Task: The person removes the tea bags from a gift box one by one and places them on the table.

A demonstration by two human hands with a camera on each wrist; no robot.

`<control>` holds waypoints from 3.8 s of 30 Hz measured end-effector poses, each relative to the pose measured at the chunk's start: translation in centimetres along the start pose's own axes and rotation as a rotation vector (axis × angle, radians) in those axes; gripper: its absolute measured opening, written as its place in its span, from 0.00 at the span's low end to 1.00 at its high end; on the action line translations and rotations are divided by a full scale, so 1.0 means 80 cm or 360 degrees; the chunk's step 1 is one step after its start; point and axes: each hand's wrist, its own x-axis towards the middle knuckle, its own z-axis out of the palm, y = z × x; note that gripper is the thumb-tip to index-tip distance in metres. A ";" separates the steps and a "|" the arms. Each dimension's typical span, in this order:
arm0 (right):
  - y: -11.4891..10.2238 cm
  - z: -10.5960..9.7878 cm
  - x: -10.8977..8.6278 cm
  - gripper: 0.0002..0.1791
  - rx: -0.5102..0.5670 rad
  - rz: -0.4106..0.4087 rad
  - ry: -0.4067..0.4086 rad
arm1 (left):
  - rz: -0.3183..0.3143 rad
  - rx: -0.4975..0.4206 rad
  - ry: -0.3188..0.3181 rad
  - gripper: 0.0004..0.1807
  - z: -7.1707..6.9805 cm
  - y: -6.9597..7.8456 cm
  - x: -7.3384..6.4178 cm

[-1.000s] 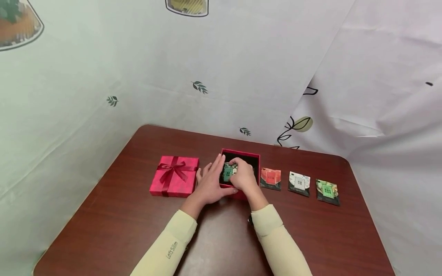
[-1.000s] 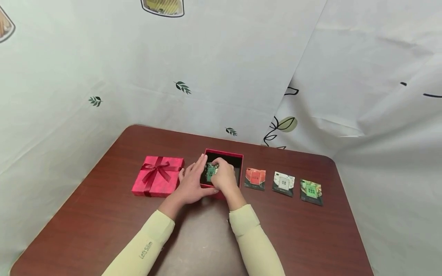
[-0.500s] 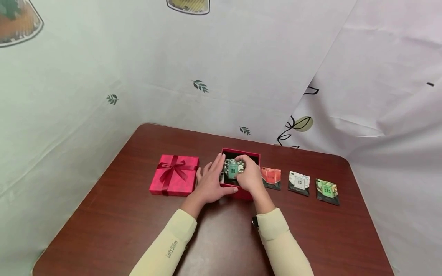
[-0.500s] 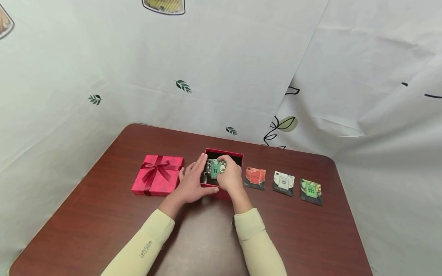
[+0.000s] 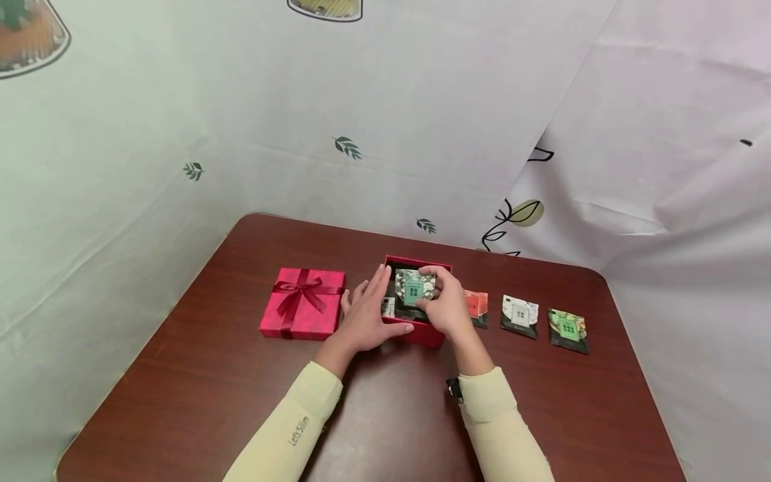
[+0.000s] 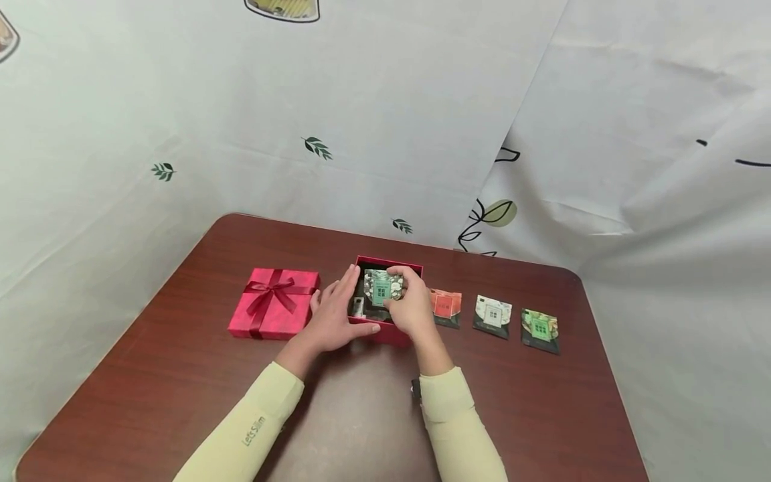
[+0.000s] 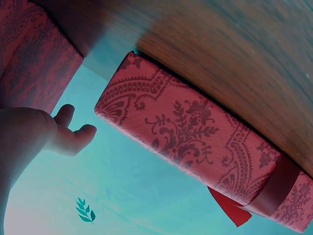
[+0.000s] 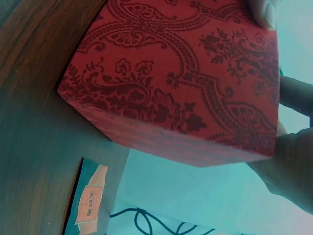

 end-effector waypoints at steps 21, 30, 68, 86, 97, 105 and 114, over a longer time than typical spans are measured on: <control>0.008 -0.037 -0.021 0.36 0.0432 -0.0068 -0.0003 | 0.0028 -0.0020 0.0022 0.69 0.000 0.000 0.005; 0.014 -0.044 -0.025 0.41 0.0501 -0.0137 -0.0071 | 0.0028 -0.0051 0.0047 0.68 0.001 -0.003 0.005; 0.047 -0.094 -0.063 0.40 0.0469 0.0061 0.0155 | 0.0051 -0.0059 0.0057 0.68 0.003 -0.004 0.004; 0.078 -0.109 -0.080 0.39 0.0392 0.0179 0.0162 | 0.0050 -0.0073 0.0056 0.68 0.005 -0.004 0.004; 0.100 -0.122 -0.083 0.39 0.0350 0.0254 0.0145 | 0.0058 -0.0080 0.0062 0.68 0.003 -0.004 0.005; 0.116 -0.116 -0.079 0.38 0.0291 0.0358 0.0051 | 0.0076 -0.0068 0.0055 0.68 0.004 -0.005 0.004; 0.125 -0.116 -0.075 0.37 0.0121 0.0466 -0.0101 | 0.0061 -0.0061 0.0051 0.68 0.003 -0.004 0.005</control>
